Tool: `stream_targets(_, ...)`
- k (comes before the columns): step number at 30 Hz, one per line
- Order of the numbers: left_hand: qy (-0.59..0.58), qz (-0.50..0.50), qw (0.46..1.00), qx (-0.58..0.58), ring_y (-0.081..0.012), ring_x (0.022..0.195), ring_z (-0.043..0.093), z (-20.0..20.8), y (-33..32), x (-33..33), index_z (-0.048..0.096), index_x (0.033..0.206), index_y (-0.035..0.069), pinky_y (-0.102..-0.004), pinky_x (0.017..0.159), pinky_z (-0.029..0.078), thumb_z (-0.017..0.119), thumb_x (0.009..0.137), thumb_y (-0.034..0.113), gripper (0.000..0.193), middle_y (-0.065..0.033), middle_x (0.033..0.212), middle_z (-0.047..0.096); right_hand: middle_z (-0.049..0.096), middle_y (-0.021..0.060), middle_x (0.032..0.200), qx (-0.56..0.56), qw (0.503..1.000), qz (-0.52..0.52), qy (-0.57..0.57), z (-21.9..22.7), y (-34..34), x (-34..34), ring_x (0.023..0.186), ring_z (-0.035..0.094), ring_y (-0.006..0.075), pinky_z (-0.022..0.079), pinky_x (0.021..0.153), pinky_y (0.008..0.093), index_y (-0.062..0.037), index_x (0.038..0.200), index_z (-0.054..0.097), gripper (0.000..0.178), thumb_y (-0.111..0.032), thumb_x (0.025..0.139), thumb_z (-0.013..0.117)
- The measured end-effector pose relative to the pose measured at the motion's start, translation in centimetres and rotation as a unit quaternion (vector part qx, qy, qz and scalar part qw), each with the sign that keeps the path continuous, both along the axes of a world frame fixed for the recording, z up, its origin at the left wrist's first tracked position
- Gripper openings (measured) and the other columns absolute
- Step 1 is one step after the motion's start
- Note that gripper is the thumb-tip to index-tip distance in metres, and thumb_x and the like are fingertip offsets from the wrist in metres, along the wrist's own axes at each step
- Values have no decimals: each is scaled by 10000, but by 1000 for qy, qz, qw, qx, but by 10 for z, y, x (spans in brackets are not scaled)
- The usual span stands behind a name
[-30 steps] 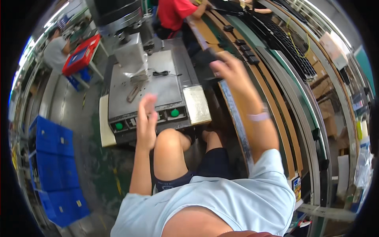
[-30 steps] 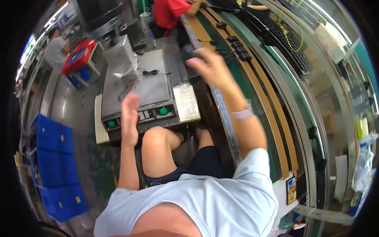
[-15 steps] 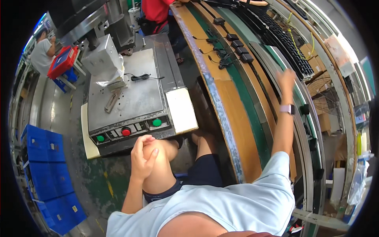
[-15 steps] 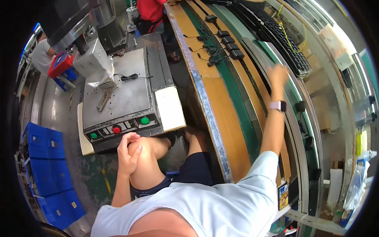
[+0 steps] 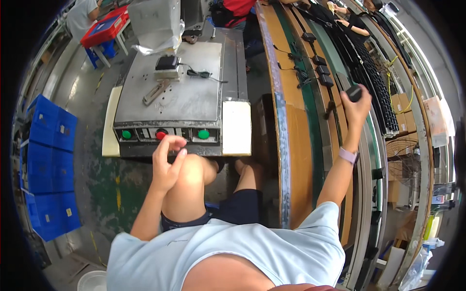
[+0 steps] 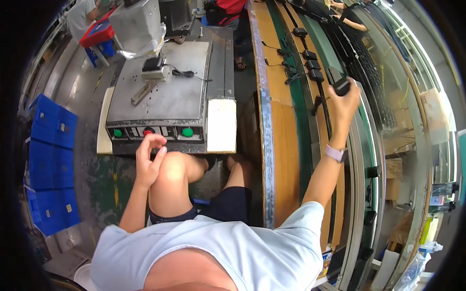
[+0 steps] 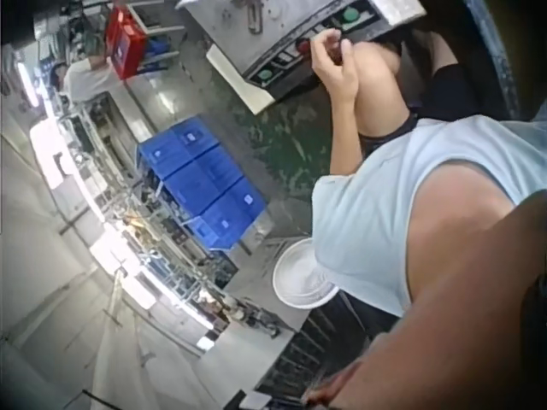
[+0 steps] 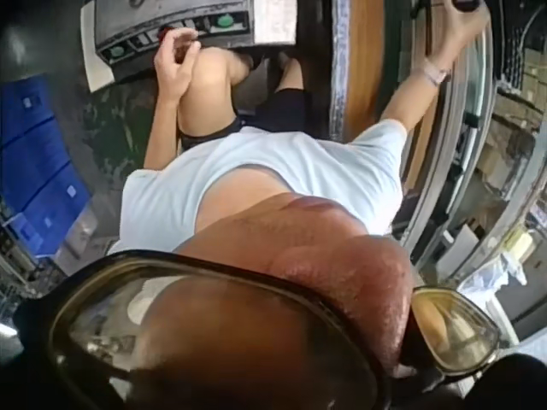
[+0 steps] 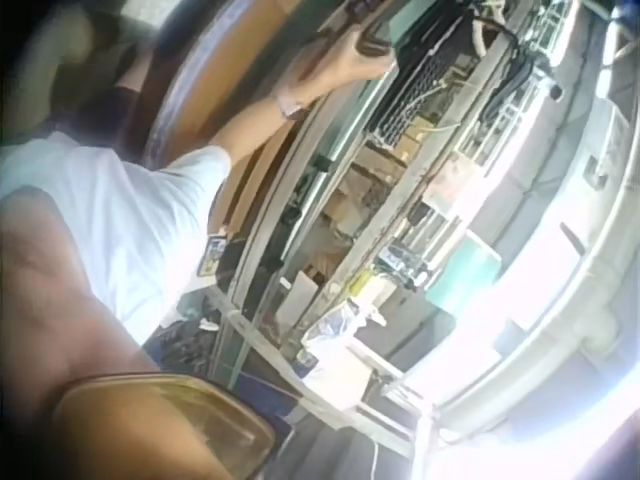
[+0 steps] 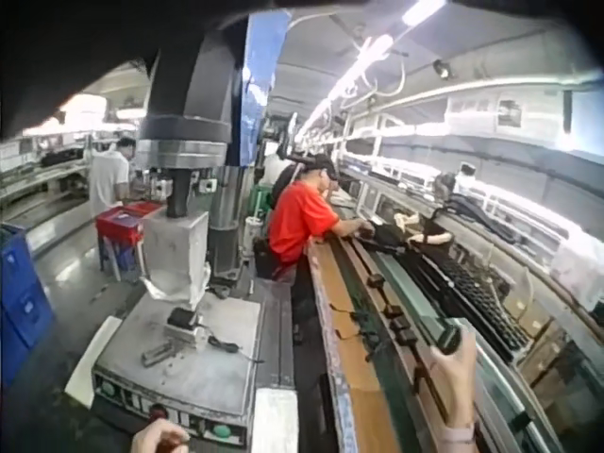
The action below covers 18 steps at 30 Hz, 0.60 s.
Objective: Assembling and testing electronic components using a press machine on an assembly line.
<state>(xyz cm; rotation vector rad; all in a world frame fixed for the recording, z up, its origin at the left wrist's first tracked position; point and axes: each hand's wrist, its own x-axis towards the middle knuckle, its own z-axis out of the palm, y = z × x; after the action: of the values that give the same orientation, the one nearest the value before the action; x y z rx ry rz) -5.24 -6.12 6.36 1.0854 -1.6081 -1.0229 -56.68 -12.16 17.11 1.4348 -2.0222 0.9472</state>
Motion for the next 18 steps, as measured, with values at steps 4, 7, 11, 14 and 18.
stream_targets(4, 23, -17, 997, -68, -177, 846, 571, 22, -19, -11, 590, 1026, 11, -283, 807, 460, 604, 799, -6, 228, -70, 988, 635, 626, 142, 1056, -141, 945, 193, -225, 70, 48, 53, 866, 616, 207, 530, 798, 305, -68, 1281, 483, 612, -21, 711, 700)
stream_targets(7, 54, -79, 985, -144, -187, 917, 590, 54, -36, -35, 590, 1056, 15, -299, 852, 460, 612, 793, 8, 264, -79, 1060, 625, 595, 150, 1097, -79, 940, 219, -251, 86, 66, 119, 854, 610, 206, 520, 805, 285, -66, 1247, 479, 563, 19, 715, 641)
stream_targets(11, 57, -154, 908, -386, -259, 1114, 524, 126, -39, -74, 589, 1188, 71, -380, 982, 388, 658, 776, 63, 418, -67, 1226, 573, 576, 104, 1087, 76, 881, 437, -164, 64, 66, 198, 865, 569, 183, 461, 707, 202, -30, 1180, 518, 519, 72, 673, 570)
stream_targets(14, -2, -141, 875, -463, -236, 1066, 563, 141, -25, -77, 617, 1188, 43, -353, 920, 447, 680, 766, 69, 427, -76, 1216, 592, 589, 84, 958, 157, 838, 496, -166, 64, 77, 242, 793, 549, 175, 471, 718, 262, -23, 1088, 551, 457, 98, 650, 593)
stream_targets(18, -13, -113, 908, -404, -206, 956, 586, 134, -14, -56, 650, 1126, 30, -303, 826, 481, 737, 737, 79, 402, -68, 1137, 611, 623, 67, 898, 171, 841, 457, -233, 70, 97, 276, 765, 559, 155, 453, 705, 218, 8, 1030, 599, 387, 50, 660, 702)
